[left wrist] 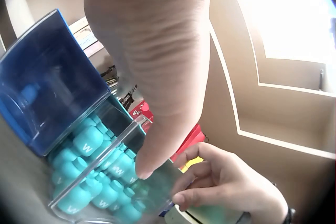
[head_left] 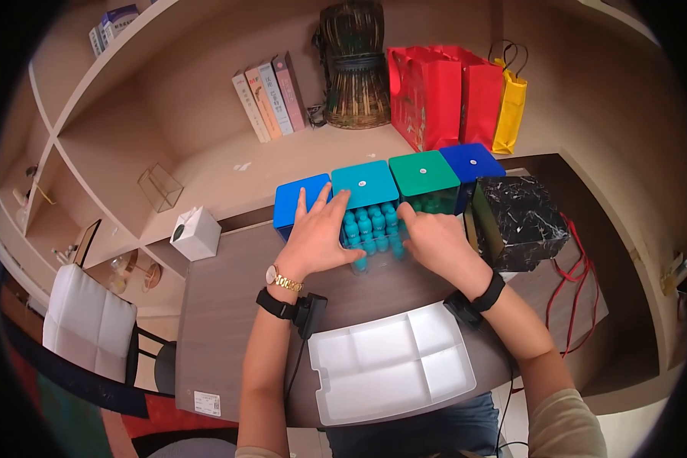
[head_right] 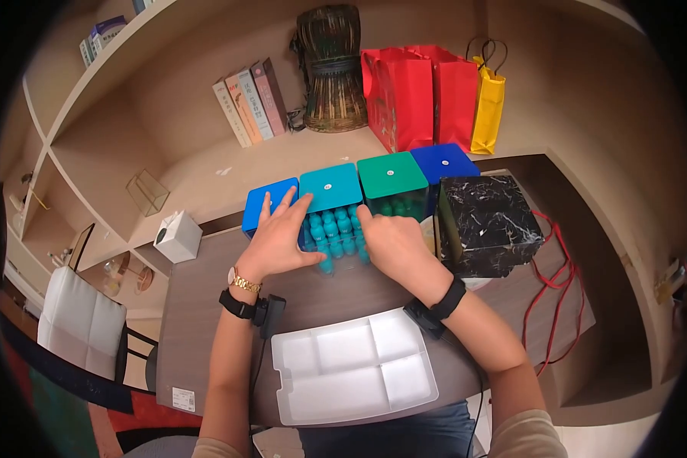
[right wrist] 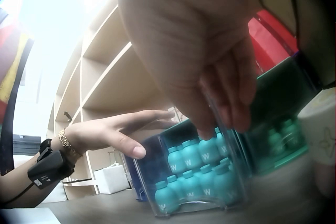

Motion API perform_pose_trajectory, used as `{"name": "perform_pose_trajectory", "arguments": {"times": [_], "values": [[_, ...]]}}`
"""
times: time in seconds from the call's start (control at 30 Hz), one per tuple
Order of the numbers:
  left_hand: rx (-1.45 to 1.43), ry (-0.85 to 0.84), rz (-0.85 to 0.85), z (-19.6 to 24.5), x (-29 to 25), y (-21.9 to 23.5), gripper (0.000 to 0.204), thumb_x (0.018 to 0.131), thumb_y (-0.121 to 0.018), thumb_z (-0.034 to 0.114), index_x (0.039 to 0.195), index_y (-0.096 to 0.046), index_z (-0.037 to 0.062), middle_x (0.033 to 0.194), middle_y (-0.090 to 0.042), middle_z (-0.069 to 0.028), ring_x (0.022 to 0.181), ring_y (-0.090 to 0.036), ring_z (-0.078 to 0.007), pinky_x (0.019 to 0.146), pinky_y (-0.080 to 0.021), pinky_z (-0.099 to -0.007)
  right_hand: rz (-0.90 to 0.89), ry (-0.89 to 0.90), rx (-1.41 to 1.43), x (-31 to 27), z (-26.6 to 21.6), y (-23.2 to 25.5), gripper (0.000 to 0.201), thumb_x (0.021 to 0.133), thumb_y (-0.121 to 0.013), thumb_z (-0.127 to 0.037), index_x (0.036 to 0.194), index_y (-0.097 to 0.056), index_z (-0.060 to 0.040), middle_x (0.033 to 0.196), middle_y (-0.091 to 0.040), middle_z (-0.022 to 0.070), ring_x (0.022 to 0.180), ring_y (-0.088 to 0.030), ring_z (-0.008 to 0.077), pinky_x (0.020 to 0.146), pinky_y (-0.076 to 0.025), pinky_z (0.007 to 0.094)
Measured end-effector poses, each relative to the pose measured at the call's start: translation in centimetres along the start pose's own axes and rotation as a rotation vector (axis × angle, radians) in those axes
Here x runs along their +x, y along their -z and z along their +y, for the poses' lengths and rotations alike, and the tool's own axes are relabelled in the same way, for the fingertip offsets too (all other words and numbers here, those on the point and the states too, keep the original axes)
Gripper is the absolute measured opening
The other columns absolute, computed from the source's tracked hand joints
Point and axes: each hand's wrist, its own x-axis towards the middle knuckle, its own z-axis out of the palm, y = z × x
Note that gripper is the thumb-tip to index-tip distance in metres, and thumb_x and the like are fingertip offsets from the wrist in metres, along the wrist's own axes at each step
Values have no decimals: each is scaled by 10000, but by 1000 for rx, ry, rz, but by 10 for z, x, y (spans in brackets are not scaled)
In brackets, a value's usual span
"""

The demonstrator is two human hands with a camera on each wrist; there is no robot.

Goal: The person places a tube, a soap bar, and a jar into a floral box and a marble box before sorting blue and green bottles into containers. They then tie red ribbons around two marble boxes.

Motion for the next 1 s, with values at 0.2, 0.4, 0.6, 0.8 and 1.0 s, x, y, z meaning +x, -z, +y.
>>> {"name": "perform_pose_trajectory", "arguments": {"times": [0.2,0.4,0.6,0.8,1.0], "values": [[-19,26,-37,-8,2,-7,944,723,-856,385,1495,-441,33,1536,-479,-156,1475,-380,-330,1225,-122,-628,-45,-79,18,3,0,-13,439,796,-791,-124,1087,-469,-61,788,-689,154,743,-705,374,618,-533,465],[-21,16,9,-13,-1,-13,787,776,-834,331,1450,-508,89,1519,-503,-116,1452,-413,-307,1203,-172,-654,35,-142,55,5,-6,-20,381,813,-775,-118,1040,-475,-60,758,-679,153,695,-690,377,605,-522,469],[-93,32,44,-12,0,-16,681,801,-822,265,1393,-538,83,1490,-523,-117,1467,-393,-306,1199,-178,-656,-26,-78,116,1,-7,-19,260,830,-764,-155,940,-560,-37,780,-678,147,729,-683,386,636,-526,475],[-69,-4,144,-11,5,-29,496,855,-767,171,1296,-568,59,1411,-561,-129,1453,-409,-314,1200,-207,-631,-119,-58,152,-1,-11,-17,312,826,-774,-184,1019,-593,-18,954,-665,170,873,-687,380,737,-544,475],[-31,5,249,-7,11,-41,383,869,-732,117,1211,-580,37,1313,-595,-140,1327,-519,-332,1165,-315,-572,-176,-34,195,-1,-3,-26,408,814,-772,-183,1090,-556,26,1069,-622,206,950,-682,399,783,-570,474]]}}
